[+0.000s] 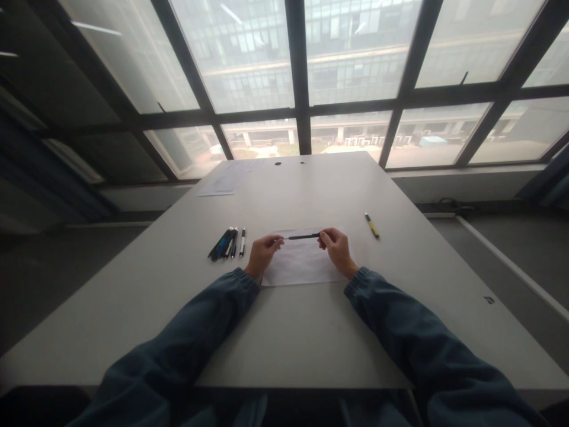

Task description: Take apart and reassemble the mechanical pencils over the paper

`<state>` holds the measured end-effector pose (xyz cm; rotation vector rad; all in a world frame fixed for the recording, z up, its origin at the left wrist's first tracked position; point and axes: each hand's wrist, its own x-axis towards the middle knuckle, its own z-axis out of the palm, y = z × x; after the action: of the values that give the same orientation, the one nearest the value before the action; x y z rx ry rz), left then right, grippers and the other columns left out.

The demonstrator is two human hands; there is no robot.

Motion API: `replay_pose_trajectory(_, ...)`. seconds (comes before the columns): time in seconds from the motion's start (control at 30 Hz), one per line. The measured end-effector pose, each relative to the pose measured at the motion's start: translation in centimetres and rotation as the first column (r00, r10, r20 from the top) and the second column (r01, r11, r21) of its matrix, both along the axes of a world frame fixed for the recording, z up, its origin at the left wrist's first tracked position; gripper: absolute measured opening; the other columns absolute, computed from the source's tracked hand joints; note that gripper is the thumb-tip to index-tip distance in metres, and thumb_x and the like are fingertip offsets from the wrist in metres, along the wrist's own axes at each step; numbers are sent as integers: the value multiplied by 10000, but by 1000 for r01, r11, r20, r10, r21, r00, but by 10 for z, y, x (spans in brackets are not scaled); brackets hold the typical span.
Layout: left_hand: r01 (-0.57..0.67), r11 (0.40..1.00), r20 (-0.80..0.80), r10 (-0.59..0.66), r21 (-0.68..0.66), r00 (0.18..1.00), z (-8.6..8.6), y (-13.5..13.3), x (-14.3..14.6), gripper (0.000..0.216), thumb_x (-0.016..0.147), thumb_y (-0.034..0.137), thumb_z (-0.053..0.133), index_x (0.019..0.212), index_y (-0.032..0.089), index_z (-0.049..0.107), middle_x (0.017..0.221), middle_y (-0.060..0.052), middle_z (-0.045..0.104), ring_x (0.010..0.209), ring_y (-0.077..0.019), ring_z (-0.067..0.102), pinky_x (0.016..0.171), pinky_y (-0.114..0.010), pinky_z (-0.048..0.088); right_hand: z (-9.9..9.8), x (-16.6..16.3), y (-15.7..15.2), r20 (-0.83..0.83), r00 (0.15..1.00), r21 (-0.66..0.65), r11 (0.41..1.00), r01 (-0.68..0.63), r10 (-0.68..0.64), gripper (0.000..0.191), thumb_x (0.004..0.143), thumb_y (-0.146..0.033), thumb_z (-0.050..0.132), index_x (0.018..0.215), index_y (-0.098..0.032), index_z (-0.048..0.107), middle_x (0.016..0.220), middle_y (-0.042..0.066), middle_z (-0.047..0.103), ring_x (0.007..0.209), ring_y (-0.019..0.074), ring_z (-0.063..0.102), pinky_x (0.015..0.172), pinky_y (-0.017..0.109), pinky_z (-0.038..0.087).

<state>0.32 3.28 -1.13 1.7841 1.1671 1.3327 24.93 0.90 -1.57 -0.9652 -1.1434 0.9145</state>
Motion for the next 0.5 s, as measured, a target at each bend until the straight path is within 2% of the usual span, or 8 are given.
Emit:
replay_pose_trajectory(0.2, -22, 1000, 14, 22, 12, 1000, -1, 1, 0, 236, 835, 380, 655, 901, 163, 717, 743, -43, 722, 622, -143, 642, 592, -256, 521, 3, 3, 0, -21, 991, 29, 991, 131, -131, 235, 807, -411, 645, 789, -179, 616, 593, -3, 596, 502, 119, 513, 454, 241, 397)
replay_pose_trajectory(0.33, -53, 999, 40, 54, -11, 998, -2, 4, -1, 262, 832, 398, 649, 896, 150, 706, 741, -52, 717, 611, -142, 637, 573, -253, 511, 4, 6, 3, -103, 965, 49, 967, 248, -242, 188, 800, -360, 622, 733, -190, 582, 518, -35, 515, 457, 104, 455, 422, 228, 350)
replay_pose_trajectory(0.5, -91, 995, 77, 94, -38, 993, -5, 7, -3, 262, 826, 390, 652, 899, 142, 695, 737, -49, 711, 610, -137, 635, 576, -241, 504, 2, 11, 10, -228, 903, -26, 929, 369, -365, 169, 767, -338, 618, 729, -180, 572, 490, -51, 491, 425, 89, 433, 391, 203, 318)
